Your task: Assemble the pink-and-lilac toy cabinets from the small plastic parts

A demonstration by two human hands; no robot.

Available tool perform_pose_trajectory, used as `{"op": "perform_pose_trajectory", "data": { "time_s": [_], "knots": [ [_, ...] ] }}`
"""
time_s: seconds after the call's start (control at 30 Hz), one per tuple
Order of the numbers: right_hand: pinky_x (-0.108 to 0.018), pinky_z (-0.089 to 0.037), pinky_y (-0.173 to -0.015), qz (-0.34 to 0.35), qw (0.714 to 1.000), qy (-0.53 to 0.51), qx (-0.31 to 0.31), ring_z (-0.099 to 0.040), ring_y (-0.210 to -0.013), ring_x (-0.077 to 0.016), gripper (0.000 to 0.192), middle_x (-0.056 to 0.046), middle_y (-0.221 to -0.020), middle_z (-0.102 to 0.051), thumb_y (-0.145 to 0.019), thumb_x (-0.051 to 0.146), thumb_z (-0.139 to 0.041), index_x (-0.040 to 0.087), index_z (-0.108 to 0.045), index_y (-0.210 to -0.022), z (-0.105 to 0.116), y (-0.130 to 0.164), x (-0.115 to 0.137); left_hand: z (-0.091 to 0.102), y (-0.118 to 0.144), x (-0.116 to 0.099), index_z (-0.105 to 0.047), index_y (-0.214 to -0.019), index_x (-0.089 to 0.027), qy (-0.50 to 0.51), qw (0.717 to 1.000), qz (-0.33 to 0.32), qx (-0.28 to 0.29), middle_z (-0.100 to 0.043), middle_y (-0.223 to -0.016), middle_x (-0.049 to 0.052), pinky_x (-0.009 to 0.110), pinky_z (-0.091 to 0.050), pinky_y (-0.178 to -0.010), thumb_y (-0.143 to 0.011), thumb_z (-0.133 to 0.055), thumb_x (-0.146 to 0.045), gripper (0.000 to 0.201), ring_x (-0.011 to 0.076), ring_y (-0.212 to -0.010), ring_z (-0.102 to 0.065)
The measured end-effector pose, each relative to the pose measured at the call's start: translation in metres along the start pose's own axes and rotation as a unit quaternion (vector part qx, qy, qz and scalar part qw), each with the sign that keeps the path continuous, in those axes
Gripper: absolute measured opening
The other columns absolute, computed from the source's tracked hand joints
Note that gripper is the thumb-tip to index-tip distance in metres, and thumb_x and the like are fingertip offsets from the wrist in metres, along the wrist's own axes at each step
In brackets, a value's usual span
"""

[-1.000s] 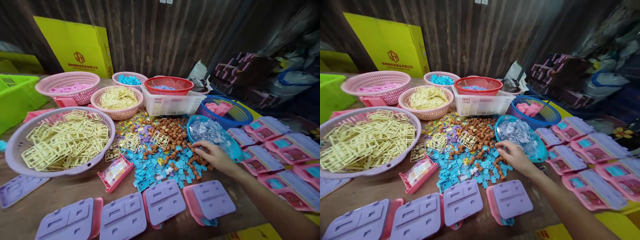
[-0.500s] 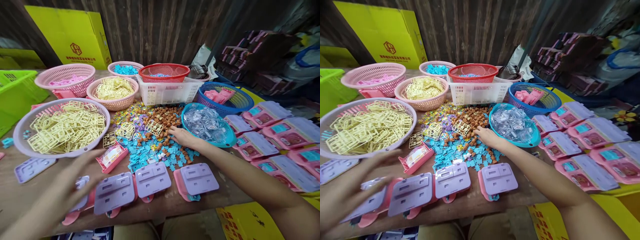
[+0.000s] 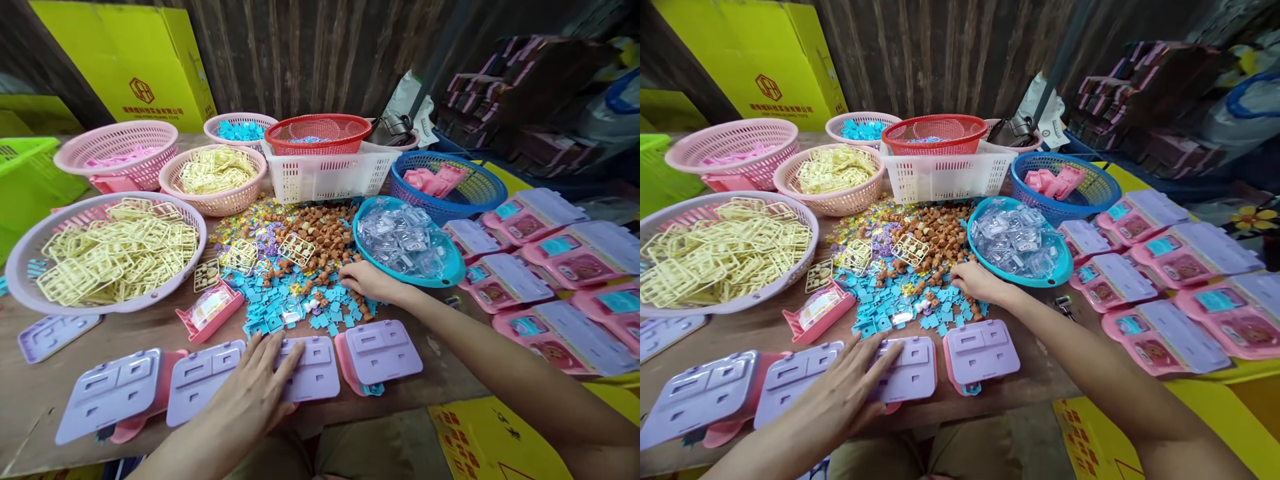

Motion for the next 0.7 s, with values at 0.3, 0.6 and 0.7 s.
{"op": "perform_pose_trajectory", "data": {
  "time_s": [0.3,0.6,0.7],
  "knots": [
    [-0.021,-0.036,-0.06,-0.052,0.995,-0.063,-0.054,-0.053,-0.062,-0.0117,0.011,0.001,-0.065,-0.06,-0.08,0.015,-0.048,0.016,-0.059,-0.08,0.003,-0.003,0.002,-0.002,-0.012,0.005,-0.025,-0.14,-0.018,0.03,0.998,0.044,0.04,-0.038,-0.139,0.02,0.052,-0.034,-0.101,-0.085,-0.05,-0.041,0.065,0.0346,-0.126,-0.039],
    [-0.018,-0.036,-0.046,-0.112,0.969,-0.201,-0.091,-0.05,-0.044,-0.0086,0.007,0.004,-0.057,-0.057,-0.085,0.02,-0.039,0.019,-0.046,-0.082,0.028,0.042,0.022,0.013,-0.004,0.014,-0.019,-0.142,-0.013,0.06,0.994,0.068,0.068,-0.029,-0.144,0.02,0.049,-0.027,-0.106,-0.09,-0.041,-0.035,0.061,0.0307,-0.136,-0.021],
    [-0.019,-0.037,-0.051,-0.089,0.992,-0.085,-0.037,-0.052,-0.05,-0.0103,0.012,0.003,-0.058,-0.057,-0.085,0.02,-0.04,0.018,-0.052,-0.083,0.026,0.046,0.024,0.01,-0.006,0.004,-0.024,-0.14,-0.013,0.039,0.994,0.079,0.065,-0.03,-0.144,0.022,0.052,-0.026,-0.105,-0.082,-0.054,-0.041,0.071,0.0346,-0.135,-0.023]
  ]
}}
Point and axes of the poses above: each hand's wrist, its own y-axis away from the middle knuckle, its own z-axis out of the back of the hand, x = y × z, the point moved 3 cm from there along -y, towards the middle knuckle
